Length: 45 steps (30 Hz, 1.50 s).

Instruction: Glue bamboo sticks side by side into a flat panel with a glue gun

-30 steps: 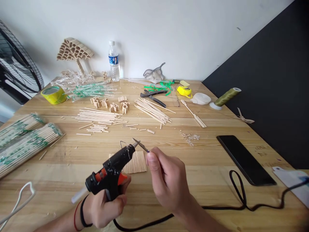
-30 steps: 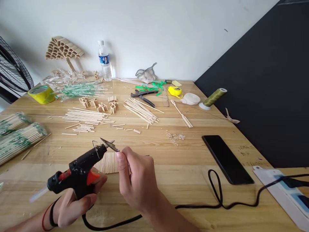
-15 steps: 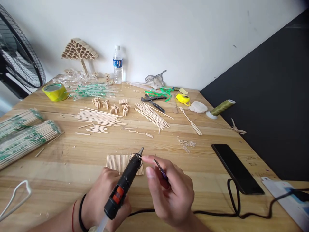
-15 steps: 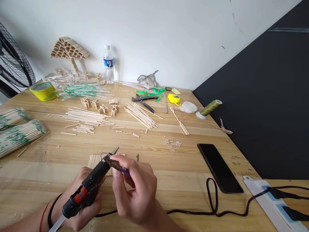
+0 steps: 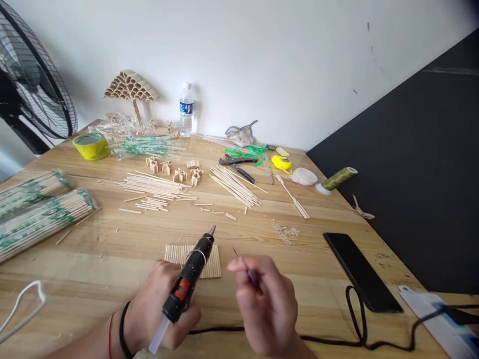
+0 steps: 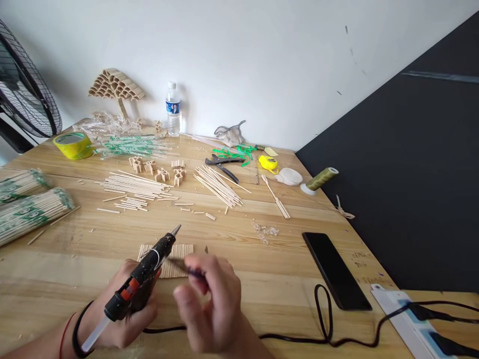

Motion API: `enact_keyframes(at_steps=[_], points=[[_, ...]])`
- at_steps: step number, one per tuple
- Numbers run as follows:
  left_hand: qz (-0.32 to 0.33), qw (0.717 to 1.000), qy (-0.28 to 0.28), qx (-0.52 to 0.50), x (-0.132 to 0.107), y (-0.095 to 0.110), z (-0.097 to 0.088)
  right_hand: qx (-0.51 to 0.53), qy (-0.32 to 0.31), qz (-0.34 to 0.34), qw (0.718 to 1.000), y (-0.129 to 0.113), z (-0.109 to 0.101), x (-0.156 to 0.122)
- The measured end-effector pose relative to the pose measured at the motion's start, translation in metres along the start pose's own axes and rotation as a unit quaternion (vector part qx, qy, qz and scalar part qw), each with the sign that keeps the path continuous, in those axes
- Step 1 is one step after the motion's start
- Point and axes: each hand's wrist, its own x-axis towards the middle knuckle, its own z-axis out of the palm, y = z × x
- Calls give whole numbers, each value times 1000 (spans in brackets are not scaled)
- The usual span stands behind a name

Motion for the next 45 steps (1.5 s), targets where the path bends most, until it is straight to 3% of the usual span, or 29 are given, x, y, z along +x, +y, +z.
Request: enact_keyframes(at_steps=[3,7,14,22,27,32,39,45], points=[[17,999,29,35,1,-1,-2,-20,-7,24,999,8,-5,6],[41,996,69,37,0,-4,-2,-79,-66,-31,994,10,-9,14],[37,997,68,30,-4,-8,0,-121,-54,-74,988,7,-9,14],[-65,988,-2,-142,2,8,-2,-89,-49,-74,992,10,-10,15],[-66,980,-19,-186,-6,2,2,-59,-60,-75,994,12,-7,14],[-23,986,-2,-164,-2,5,2,-60,-41,-56,996,12,-5,14],[20,994,43,-97,0,7,2,-71,-39,-81,993,8,-7,13],[-9,995,29,-100,-1,6,-2,-114,35,-49,992,13,-7,16]])
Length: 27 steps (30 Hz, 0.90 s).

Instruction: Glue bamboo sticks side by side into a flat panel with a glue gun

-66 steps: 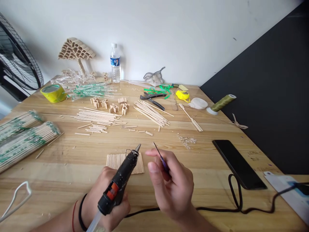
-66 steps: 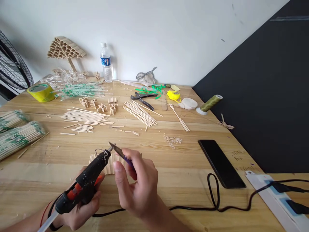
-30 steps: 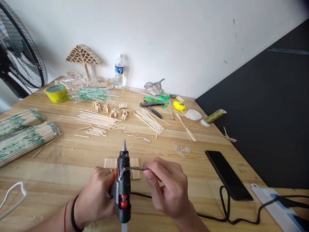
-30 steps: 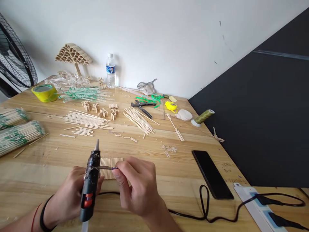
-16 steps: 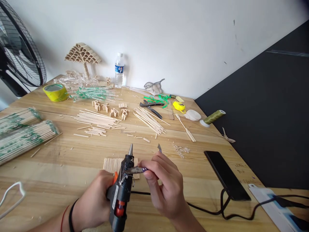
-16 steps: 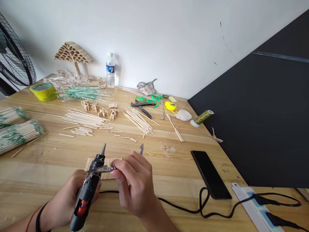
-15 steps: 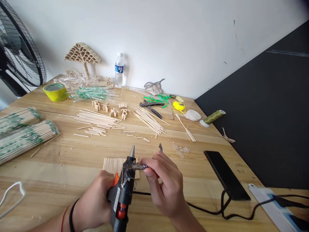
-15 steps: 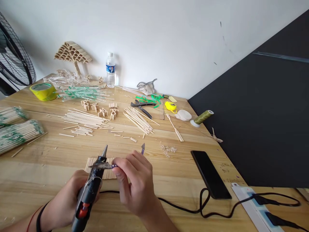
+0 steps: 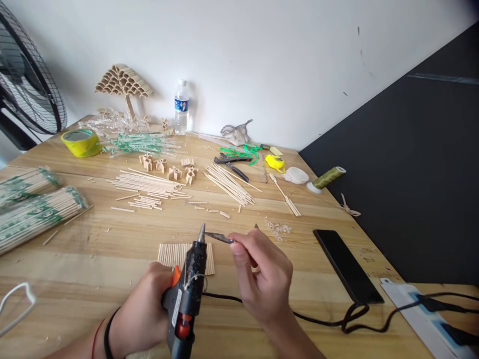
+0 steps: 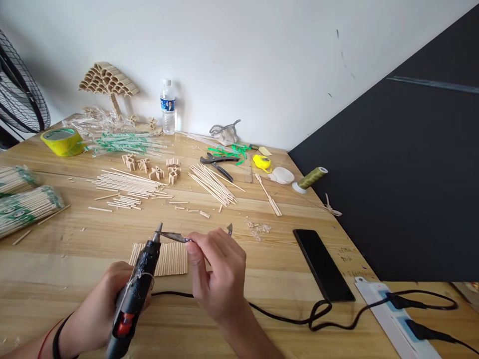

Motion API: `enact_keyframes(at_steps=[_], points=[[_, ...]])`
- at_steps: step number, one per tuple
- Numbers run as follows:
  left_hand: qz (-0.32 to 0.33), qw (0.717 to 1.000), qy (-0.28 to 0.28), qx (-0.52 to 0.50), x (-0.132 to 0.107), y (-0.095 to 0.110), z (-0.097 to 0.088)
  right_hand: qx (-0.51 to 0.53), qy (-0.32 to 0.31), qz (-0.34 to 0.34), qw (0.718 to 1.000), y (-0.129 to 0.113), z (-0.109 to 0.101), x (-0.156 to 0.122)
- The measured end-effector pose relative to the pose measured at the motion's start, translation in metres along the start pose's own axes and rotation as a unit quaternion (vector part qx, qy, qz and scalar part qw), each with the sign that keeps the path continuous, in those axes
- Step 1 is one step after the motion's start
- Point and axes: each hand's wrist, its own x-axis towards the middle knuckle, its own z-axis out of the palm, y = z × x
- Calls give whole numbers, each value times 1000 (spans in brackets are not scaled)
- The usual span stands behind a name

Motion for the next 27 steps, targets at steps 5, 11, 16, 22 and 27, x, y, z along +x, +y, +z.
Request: enact_keyframes(at_steps=[5,11,16,22,27], points=[[-15,1000,-3,-5,1,-2,-2,43,-15,-30,999,-4,1,-3],[-10,1000,-18,-12,0,-7,-2,49,-39,-8,998,-4,6,-3],[-12,1000,-16,-3,2,-6,-3,52,-9,-3,999,-3,3,-3],[17,997,28,67,3,-6,-2,70,-38,-40,996,-6,5,-7],[52,984,101,136,7,-1,-4,39,-28,-38,998,-4,4,-4]])
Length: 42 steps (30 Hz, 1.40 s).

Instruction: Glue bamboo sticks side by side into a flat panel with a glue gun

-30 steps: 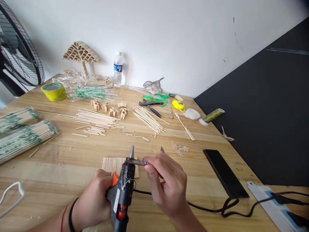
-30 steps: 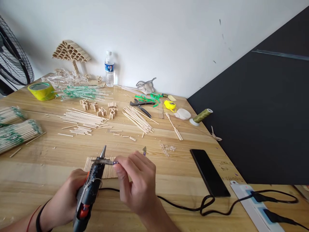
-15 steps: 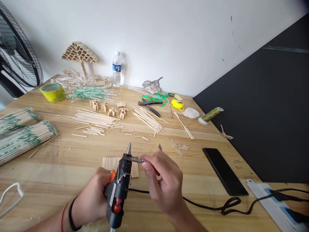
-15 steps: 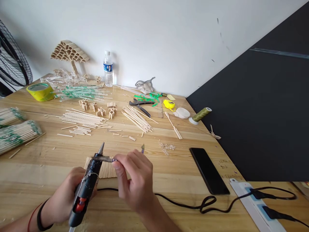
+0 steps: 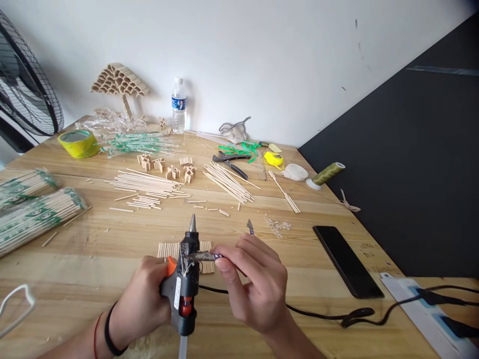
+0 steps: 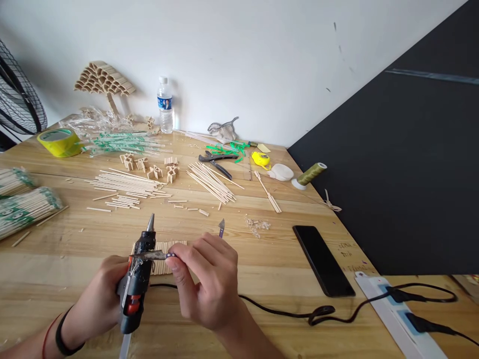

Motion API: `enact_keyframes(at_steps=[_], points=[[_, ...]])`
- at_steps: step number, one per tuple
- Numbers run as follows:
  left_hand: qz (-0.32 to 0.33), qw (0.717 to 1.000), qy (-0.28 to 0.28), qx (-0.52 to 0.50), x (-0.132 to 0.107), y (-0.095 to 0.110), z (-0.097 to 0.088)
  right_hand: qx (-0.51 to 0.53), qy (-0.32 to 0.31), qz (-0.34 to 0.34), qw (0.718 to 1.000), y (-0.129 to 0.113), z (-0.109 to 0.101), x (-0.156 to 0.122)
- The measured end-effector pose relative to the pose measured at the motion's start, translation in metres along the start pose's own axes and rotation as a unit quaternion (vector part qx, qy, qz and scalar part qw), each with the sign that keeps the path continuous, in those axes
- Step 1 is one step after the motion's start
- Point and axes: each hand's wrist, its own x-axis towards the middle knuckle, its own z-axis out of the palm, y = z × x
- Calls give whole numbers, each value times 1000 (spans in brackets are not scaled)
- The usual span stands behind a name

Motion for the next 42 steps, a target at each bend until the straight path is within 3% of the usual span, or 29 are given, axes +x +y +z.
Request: enact_keyframes(at_steps=[7,15,29,33,42], points=[[21,999,32,38,5,4,-3,-46,-5,-25,999,-2,-3,0],[22,998,42,52,6,4,-2,-50,9,-3,999,-3,1,0],[-11,1000,2,-15,3,5,-2,-42,37,30,998,3,-2,4],[-30,999,-5,-24,3,5,-2,-28,10,0,1000,0,-2,3],[-17,1000,-15,-20,0,4,-2,-10,6,12,1000,-1,-1,2]])
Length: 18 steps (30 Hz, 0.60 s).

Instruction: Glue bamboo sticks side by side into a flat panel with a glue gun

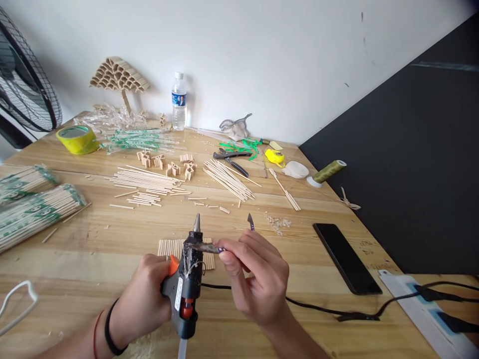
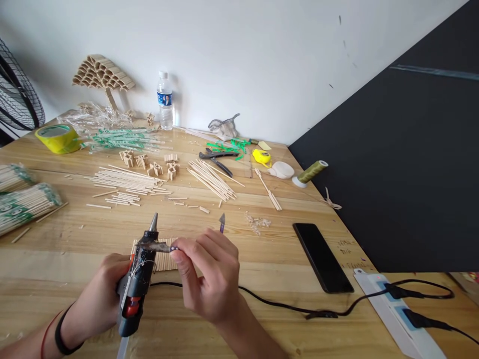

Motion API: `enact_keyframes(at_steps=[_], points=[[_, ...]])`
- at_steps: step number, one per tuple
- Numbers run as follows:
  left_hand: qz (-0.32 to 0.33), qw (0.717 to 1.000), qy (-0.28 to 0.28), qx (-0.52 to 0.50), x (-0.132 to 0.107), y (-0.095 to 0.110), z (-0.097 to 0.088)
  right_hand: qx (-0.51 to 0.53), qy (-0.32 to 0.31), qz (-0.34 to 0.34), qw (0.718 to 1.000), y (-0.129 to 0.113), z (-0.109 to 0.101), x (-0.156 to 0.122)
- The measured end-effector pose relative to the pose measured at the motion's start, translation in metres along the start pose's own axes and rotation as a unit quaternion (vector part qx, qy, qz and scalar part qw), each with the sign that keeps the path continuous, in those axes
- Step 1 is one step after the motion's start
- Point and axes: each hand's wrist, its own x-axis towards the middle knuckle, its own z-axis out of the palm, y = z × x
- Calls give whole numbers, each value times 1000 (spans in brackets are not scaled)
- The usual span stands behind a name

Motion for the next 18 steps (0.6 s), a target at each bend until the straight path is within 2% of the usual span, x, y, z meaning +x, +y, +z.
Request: enact_keyframes(at_steps=[5,10,14,18], points=[[-17,999,-31,-32,-1,-2,-1,15,-12,-21,1000,-4,1,-2],[-51,993,-77,-69,-5,-9,0,-5,8,-7,1000,-4,2,-1],[-53,982,-124,-133,-10,-12,2,-25,33,9,999,-1,2,1],[-116,969,-163,-148,-8,-5,-4,-11,40,12,999,1,3,1]])
